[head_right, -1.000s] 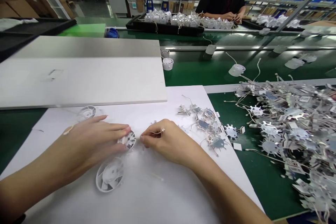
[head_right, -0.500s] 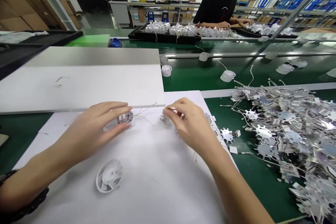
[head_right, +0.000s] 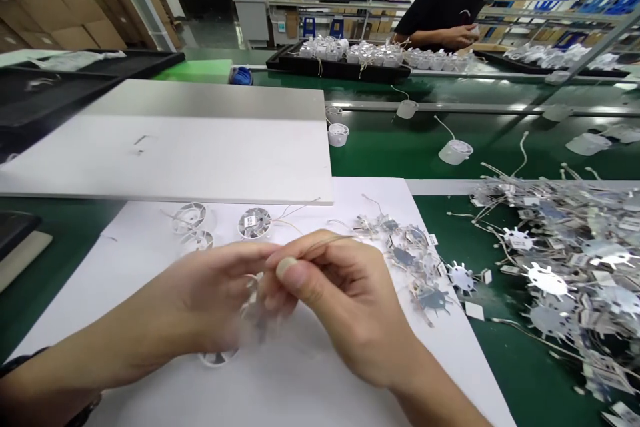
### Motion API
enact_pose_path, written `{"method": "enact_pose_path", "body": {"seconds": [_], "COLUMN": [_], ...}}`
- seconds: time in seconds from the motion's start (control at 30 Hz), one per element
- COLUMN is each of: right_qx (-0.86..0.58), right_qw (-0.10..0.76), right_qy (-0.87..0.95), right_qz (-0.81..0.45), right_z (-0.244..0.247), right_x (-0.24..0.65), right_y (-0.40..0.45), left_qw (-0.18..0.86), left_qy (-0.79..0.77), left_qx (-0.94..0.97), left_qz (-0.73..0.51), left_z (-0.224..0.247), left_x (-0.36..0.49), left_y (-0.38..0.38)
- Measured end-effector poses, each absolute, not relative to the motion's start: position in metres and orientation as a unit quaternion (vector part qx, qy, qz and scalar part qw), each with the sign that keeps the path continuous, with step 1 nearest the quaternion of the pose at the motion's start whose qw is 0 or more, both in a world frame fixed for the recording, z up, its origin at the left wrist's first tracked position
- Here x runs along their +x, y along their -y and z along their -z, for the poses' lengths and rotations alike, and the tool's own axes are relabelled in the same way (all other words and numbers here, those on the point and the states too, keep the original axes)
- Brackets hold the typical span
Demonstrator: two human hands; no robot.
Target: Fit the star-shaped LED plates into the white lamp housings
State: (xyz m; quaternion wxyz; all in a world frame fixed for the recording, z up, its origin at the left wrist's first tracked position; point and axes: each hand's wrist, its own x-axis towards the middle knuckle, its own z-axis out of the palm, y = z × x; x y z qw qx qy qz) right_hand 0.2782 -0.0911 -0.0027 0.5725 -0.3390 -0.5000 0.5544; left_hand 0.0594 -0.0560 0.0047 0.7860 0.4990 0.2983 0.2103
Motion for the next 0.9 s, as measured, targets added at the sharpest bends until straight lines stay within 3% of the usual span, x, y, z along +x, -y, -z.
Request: {"method": "enact_pose_path", "body": {"seconds": [0.23, 0.4, 0.5, 0.63, 0.9], "right_qx": [-0.394, -0.397, -0.403, -0.414, -0.409], "right_qw": [0.566, 0.404, 0.343, 0.342, 0.365], "right_qy": [0.466, 0.427, 0.428, 0.439, 0.432], "right_qz": [-0.554, -0.705, -0.733, -0.721, -0.716], "right_z": [0.015, 0.014, 0.013, 0.014, 0.015], "right_x": [0.263, 0.263, 0.265, 0.266, 0.266], "right_y": [0.089, 0.082, 0.082, 0.084, 0.084], "left_qw": [0.816, 0.728, 0.689, 0.682, 0.791], "left_qy": [-0.314, -0.372, -0.403, -0.409, -0.385], "left_qx": [0.419, 0.511, 0.548, 0.548, 0.410], "left_qz": [-0.243, -0.265, -0.251, -0.260, -0.241], "left_z": [0.001, 0.000, 0.003, 0.010, 0.002], "left_x": [0.047, 0.043, 0.041, 0.034, 0.026], "left_y": [0.057, 0.066, 0.069, 0.064, 0.058]}}
